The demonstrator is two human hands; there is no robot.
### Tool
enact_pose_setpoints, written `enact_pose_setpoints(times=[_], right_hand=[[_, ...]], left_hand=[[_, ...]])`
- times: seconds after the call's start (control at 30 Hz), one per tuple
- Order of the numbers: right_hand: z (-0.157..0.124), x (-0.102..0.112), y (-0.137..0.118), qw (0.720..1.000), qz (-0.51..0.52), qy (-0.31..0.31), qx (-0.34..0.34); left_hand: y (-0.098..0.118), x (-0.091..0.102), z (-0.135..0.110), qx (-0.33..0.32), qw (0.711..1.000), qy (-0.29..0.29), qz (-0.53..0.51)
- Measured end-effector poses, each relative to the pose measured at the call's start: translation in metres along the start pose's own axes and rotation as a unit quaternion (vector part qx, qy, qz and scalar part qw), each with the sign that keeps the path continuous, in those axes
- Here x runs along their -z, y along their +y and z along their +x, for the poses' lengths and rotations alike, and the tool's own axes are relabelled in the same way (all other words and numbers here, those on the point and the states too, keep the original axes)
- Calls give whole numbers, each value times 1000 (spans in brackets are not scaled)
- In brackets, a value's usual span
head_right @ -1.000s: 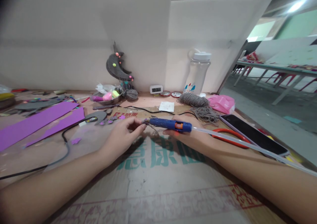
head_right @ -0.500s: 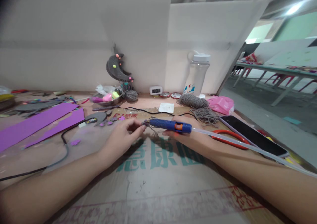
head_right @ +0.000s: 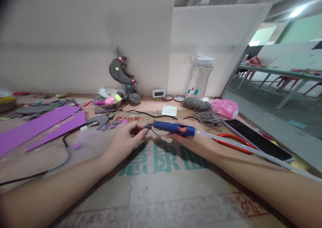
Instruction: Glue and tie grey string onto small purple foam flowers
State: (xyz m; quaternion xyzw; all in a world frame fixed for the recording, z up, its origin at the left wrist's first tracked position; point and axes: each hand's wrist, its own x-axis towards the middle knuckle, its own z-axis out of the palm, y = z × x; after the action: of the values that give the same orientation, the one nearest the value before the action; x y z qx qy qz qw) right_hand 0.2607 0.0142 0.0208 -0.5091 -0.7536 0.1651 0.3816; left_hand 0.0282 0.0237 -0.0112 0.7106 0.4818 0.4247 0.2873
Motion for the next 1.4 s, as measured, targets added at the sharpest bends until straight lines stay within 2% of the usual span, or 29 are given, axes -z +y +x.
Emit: enact_pose_setpoints(times=[0.07,0.2,0.47,0.7,0.87,1.07,1.23,1.4], right_hand=[[1,0,0,999,-40,-28,10],[1,-2,3,996,-85,-21,7],[2,-2,8,995,-94,-39,-1],[2,-1,8,996,-75,-38,18],[2,0,11,993,-110,-38,28],[0,0,11,995,-81,-45,31],[3,-1,13,999,-29,-17,-3],[12,3,12,997,-40,13,-70]], left_hand=[[-1,0,0,4,1000,0,0],[-1,1,-1,2,1000,3,4],[1,1,-1,7,1000,-2,-9],[-1,0,0,28,999,0,-16],[0,1,1,30,999,0,-25],[-1,1,1,28,999,2,-27],[1,1,1,34,999,-7,-34],[2,0,0,34,999,-18,-35]])
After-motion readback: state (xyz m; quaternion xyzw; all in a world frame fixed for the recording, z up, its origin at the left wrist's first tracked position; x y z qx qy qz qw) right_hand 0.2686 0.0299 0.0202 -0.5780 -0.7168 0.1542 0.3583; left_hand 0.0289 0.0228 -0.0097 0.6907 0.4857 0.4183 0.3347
